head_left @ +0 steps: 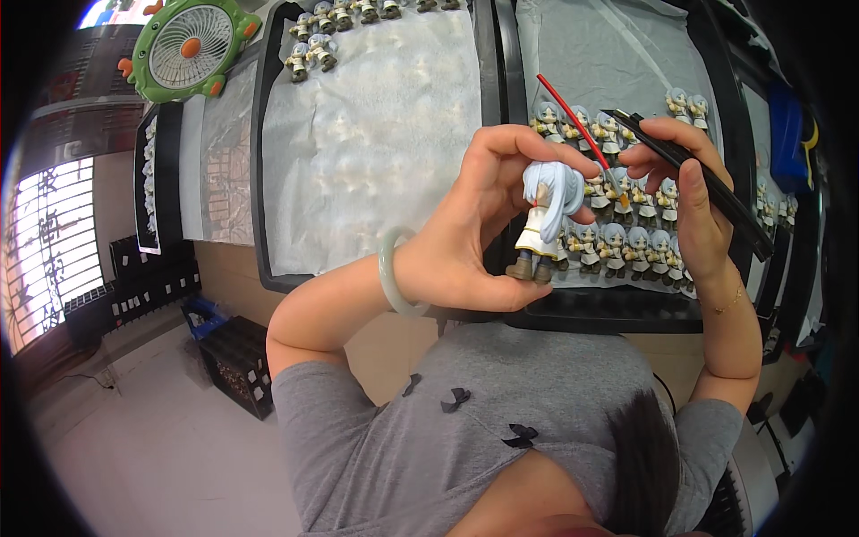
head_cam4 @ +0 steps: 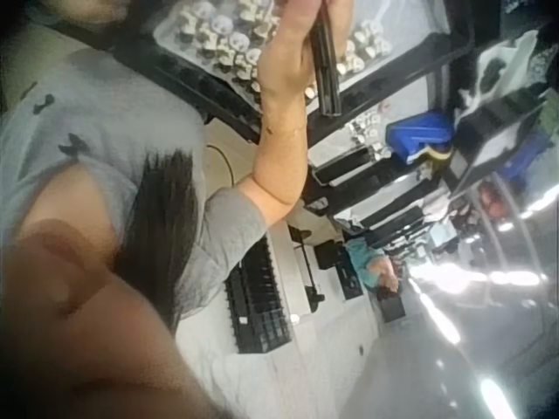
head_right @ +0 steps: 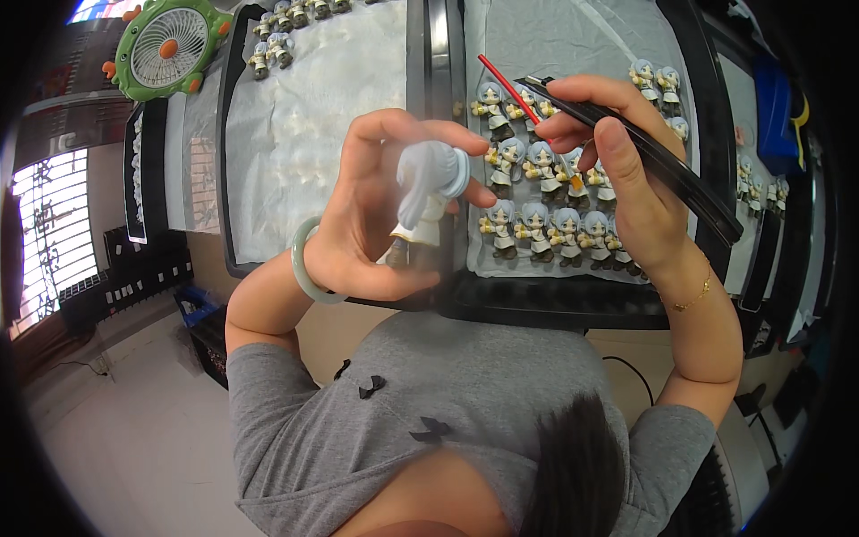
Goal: The person paints small figurines with a red-handled brush and uses a black tool to scrape or trim details. They handle the figurines one at a time, rotating them to access different sides, and place them back into trays on the workbench.
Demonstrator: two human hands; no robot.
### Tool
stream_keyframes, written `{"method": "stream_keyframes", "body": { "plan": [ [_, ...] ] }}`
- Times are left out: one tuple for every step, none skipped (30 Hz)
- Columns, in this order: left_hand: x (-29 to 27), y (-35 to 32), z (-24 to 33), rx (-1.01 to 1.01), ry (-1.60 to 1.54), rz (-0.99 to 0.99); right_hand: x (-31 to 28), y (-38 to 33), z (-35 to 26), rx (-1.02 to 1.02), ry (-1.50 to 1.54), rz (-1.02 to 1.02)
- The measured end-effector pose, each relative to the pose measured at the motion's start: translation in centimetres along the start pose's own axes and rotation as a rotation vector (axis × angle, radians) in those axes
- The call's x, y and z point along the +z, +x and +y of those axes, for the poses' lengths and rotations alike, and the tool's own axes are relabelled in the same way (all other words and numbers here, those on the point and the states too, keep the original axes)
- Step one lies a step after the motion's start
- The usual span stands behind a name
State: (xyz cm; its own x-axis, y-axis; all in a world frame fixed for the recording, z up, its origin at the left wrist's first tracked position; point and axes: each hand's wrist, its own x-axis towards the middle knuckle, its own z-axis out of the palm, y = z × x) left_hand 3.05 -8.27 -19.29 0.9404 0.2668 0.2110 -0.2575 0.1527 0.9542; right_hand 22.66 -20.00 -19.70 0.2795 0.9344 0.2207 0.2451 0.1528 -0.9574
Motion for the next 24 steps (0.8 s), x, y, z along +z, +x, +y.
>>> {"method": "stream_keyframes", "body": {
  "plan": [
    [0.0,-0.1,-0.1,0.028,0.044,-0.004,0.0,0.0,0.0,0.000,-0.003,-0.003],
    [-0.1,-0.2,-0.1,0.031,0.139,-0.001,0.0,0.0,0.0,0.001,-0.005,-0.006],
    [-0.1,-0.3,-0.2,0.034,0.235,0.002,0.0,0.0,0.0,0.000,-0.006,-0.007],
    [-0.1,-0.4,-0.2,0.037,0.331,0.006,0.0,-0.1,-0.1,-0.002,-0.007,-0.007],
    [-0.1,-0.5,-0.2,0.049,0.353,0.004,0.0,-0.1,-0.1,-0.002,-0.010,-0.008],
    [-0.1,-0.5,-0.3,0.061,0.375,0.001,0.0,-0.1,-0.1,-0.001,-0.007,-0.009],
    [-0.1,-0.5,-0.3,0.073,0.397,-0.001,0.0,-0.1,-0.1,0.001,-0.004,-0.009],
    [0.0,-0.5,-0.4,0.080,0.397,0.003,0.0,-0.1,0.0,0.004,-0.002,-0.009],
    [0.0,-0.5,-0.5,0.087,0.398,0.006,0.1,-0.1,-0.1,0.013,-0.006,-0.008],
    [0.1,-0.5,-0.5,0.095,0.398,0.009,0.1,-0.1,-0.2,0.021,-0.011,-0.007],
    [0.2,-0.5,-0.6,0.118,0.395,0.025,0.2,0.0,-0.3,0.029,-0.015,-0.006],
    [0.3,-0.4,-0.7,0.142,0.392,0.041,0.2,-0.1,-0.3,0.025,-0.009,-0.008],
    [0.3,-0.3,-0.7,0.166,0.388,0.057,0.2,-0.1,-0.3,0.022,-0.004,-0.010],
    [0.2,-0.3,-0.6,0.173,0.485,0.052,0.2,-0.1,-0.2,0.019,0.001,-0.011],
    [-0.1,-0.2,-0.4,0.180,0.582,0.047,0.1,-0.2,-0.2,0.015,0.011,-0.021],
    [-0.2,-0.1,-0.3,0.186,0.679,0.042,0.1,-0.3,-0.3,0.011,0.021,-0.032],
    [0.1,-0.1,-0.2,0.149,0.715,0.062,0.1,-0.4,-0.4,0.009,0.032,-0.046],
    [0.4,-0.2,-0.1,0.112,0.752,0.082,0.2,-0.5,-0.4,0.016,0.076,-0.077],
    [0.6,-0.2,-0.1,0.075,0.788,0.102,0.3,-0.7,-0.4,0.024,0.120,-0.108],
    [0.7,-0.2,-0.1,0.069,0.810,0.093,0.4,-0.9,-0.5,0.033,0.162,-0.136],
    [0.7,-0.1,-0.1,0.063,0.833,0.085,0.7,-1.1,-0.7,0.048,0.181,-0.146],
    [0.7,-0.1,-0.1,0.056,0.856,0.077,1.1,-1.2,-0.9,0.063,0.201,-0.156],
    [0.6,-0.1,-0.2,0.063,0.878,0.074,1.5,-1.3,-1.1,0.076,0.222,-0.167],
    [0.5,-0.1,-0.2,0.069,0.901,0.071,1.6,-1.4,-1.3,0.117,0.234,-0.201]
  ]
}}
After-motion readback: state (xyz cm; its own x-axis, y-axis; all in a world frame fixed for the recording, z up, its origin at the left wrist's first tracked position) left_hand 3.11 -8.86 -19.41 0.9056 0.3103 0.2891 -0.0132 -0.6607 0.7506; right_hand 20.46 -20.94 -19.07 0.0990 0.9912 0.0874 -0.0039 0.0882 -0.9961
